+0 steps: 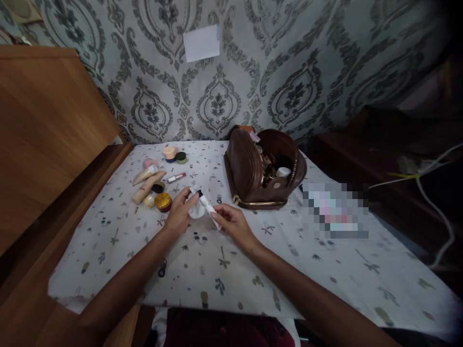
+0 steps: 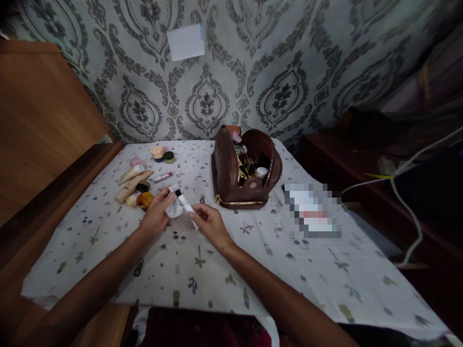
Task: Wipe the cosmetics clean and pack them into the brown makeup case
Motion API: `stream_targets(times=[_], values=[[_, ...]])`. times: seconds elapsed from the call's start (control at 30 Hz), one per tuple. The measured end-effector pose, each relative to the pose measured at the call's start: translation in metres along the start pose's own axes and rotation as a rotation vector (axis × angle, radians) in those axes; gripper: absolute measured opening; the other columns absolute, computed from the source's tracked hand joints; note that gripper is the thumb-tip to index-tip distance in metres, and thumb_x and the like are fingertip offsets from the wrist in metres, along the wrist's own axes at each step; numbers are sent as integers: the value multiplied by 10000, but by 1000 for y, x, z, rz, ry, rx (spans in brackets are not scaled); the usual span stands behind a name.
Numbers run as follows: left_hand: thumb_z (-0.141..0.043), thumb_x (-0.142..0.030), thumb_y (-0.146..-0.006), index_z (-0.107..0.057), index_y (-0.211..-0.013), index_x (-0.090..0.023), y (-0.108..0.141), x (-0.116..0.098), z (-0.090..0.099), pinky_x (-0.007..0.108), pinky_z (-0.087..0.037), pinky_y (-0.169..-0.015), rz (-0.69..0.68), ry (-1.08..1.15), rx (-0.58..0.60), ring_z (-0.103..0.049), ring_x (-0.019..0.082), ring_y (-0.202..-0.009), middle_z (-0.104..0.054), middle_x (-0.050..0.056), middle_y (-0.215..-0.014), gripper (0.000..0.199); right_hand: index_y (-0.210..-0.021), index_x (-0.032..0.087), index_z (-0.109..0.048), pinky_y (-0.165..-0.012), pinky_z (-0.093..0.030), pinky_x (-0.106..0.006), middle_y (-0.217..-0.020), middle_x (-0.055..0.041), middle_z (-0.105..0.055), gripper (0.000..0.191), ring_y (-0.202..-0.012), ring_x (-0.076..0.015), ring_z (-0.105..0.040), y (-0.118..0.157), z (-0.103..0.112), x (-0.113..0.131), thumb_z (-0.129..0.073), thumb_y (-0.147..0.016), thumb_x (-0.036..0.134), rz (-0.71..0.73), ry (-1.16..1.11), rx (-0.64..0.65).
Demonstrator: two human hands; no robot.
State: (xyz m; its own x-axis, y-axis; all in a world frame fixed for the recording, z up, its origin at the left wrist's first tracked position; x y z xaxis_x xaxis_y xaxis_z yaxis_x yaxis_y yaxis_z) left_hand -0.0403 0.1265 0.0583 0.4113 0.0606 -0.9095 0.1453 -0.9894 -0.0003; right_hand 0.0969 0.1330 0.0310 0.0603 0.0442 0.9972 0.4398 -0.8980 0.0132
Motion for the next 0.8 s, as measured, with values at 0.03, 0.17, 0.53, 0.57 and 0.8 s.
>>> stream_targets(times=[0.03,0.17,0.53,0.57,0.8], values=[[-810,-324,-692,-652,-1006,-182,1,-2,-4,198,-474,-717,-1,13,38,-597,112,-792,-658,2,-932,378,-871,173,-675,-493,-380,-225,-606,34,-543,369,-535,-106,-477,0,4,4,-718,-746,517,35,45,-32],[-825,-209,-638,-525,-1315,-253,7,-3,-18,251,-481,-866,32,-35,199,-602,192,-1064,-629,51,-1229,742,-886,174,-699,-579,-403,-238,-677,11,-584,241,-617,-125,-509,6,15,25,-662,-809,399,215,235,-149],[-600,-378,-893,-599,-1127,-203,6,-23,-11,190,-381,-449,-153,-752,244,-496,83,-449,-554,-61,-648,292,-1004,187,-715,-696,-476,-280,-873,-59,-678,188,-772,-182,-615,18,9,50,-595,-901,288,487,556,-160],[-584,-375,-903,-605,-1073,-200,7,-27,-11,188,-373,-449,-177,-803,234,-483,83,-442,-533,-66,-615,245,-1009,185,-717,-695,-480,-284,-870,-62,-677,194,-775,-186,-618,19,10,51,-594,-904,292,496,566,-163],[-576,-331,-859,-588,-738,-186,0,-28,4,187,-310,-374,-124,-755,107,-429,86,-405,-463,-59,-533,189,-1079,213,-730,-620,-479,-297,-811,-60,-604,286,-680,-175,-569,24,3,52,-538,-950,381,519,689,-131]])
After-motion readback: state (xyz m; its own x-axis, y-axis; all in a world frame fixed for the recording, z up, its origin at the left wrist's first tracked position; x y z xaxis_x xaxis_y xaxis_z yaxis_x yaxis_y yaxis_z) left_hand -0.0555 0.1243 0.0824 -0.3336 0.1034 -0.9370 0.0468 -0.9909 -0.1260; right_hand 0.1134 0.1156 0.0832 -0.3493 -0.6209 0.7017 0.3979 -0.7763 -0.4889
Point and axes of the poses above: each hand's wrist, its own y-axis away from the middle knuckle, its own z-axis out of the back of the hand, x = y × z, the point moved 10 cm from there along -y, towards the middle knuckle
